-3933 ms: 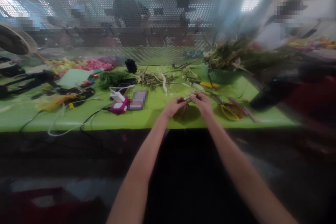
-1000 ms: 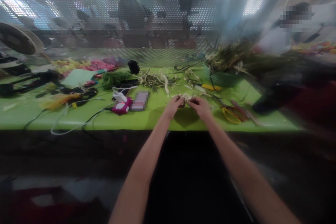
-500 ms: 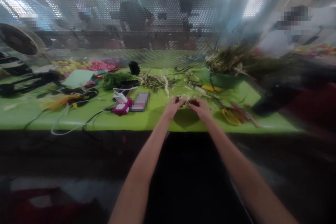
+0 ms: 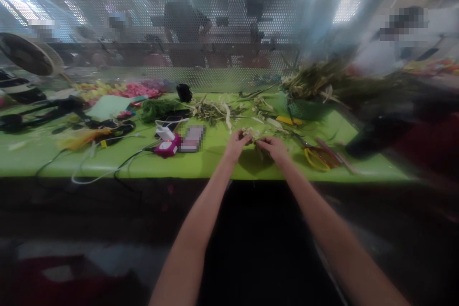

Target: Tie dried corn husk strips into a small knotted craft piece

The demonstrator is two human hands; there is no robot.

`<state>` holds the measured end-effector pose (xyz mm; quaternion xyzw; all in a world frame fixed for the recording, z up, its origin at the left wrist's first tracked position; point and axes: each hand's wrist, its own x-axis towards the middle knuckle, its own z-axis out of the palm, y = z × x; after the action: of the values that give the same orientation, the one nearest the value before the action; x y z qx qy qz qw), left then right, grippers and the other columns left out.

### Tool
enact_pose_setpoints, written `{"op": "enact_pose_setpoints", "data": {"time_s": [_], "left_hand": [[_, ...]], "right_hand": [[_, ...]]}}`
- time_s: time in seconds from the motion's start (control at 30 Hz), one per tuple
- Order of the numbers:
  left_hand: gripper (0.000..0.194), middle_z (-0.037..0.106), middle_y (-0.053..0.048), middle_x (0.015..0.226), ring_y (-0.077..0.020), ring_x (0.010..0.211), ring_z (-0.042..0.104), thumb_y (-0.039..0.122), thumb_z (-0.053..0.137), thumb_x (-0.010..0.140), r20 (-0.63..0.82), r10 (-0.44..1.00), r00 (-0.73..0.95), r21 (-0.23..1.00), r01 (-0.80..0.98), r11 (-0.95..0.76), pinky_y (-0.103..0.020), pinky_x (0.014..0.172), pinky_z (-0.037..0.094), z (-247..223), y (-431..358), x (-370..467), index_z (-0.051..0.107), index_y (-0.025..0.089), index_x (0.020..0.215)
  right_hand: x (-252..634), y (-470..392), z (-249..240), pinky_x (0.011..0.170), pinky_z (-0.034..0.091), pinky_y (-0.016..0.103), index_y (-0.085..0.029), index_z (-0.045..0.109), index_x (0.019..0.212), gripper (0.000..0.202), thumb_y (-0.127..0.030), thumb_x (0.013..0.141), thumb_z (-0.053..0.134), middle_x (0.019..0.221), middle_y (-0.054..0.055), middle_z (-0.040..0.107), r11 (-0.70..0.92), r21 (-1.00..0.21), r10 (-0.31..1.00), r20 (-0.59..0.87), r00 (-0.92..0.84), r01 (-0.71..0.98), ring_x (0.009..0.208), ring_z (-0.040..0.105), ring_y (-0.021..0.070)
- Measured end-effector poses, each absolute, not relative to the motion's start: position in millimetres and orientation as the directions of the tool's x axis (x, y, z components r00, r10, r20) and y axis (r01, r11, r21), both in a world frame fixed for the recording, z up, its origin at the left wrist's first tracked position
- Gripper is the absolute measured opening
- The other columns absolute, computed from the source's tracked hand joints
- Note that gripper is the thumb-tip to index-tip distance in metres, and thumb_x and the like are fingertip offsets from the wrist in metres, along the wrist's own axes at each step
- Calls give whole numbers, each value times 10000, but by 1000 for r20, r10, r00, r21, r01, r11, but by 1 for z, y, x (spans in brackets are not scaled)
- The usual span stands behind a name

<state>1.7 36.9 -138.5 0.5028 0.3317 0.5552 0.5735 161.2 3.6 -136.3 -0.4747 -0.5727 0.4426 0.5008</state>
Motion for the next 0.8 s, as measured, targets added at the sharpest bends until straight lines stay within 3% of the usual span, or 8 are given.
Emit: {"op": "enact_pose_setpoints", "data": {"time_s": [0.1,0.23,0.33,0.53,0.6,0.67,0.73,0.8], "left_hand": [[289,625,-2,777,-102,699,592,332,766,705,181,974,134,957,-251,-143,-258,716,488,-139,38,1,589,156,851],[315,603,13,746,-101,678,589,337,779,682,190,970,150,951,-276,-143,-265,713,503,-142,42,1,557,156,814],[328,599,16,740,-110,677,612,348,775,687,199,970,143,951,-266,-155,-256,678,513,-143,42,0,538,161,815],[372,659,-24,874,-135,716,676,390,737,737,103,988,114,962,-262,-70,-249,622,523,-141,41,-8,540,176,970],[369,661,-29,885,-138,711,680,377,739,738,82,990,111,963,-263,-50,-251,613,525,-141,43,-10,543,176,977],[355,665,-33,889,-141,703,682,359,737,741,65,992,104,961,-276,-34,-256,606,527,-142,45,-10,550,176,981],[345,669,-34,893,-140,704,682,349,737,742,48,994,98,959,-284,-18,-260,612,531,-144,47,-10,559,178,983],[343,672,-35,902,-136,714,680,345,742,738,33,995,99,959,-284,-3,-262,627,535,-146,47,-9,571,180,985]], "right_hand": [[163,5,-138,569,453,263,-171,683,769,404,-560,664,720,687,18,674,161,-984,986,157,-53,76,589,564,134],[162,7,-140,581,454,271,-169,677,770,376,-481,596,794,677,9,663,180,-980,983,176,-55,86,581,551,129],[160,7,-140,614,461,279,-169,689,771,320,-439,631,785,685,14,664,206,-972,978,203,-43,115,609,555,134],[187,-12,-120,809,507,328,-224,675,1076,333,-401,794,672,1049,61,713,393,-917,902,398,171,61,848,644,171],[206,-25,-114,820,508,346,-231,693,1049,291,-389,806,669,1022,56,721,396,-903,900,418,125,168,863,653,191],[225,-37,-114,821,508,371,-239,727,972,222,-386,824,652,950,48,734,373,-844,916,401,-10,385,883,661,225],[241,-45,-119,829,507,391,-252,747,934,194,-376,845,627,929,42,746,393,-725,918,347,-193,565,896,670,248],[256,-49,-126,868,499,417,-251,751,944,192,-341,852,609,976,53,751,419,-591,906,326,-270,690,940,673,269]]}}
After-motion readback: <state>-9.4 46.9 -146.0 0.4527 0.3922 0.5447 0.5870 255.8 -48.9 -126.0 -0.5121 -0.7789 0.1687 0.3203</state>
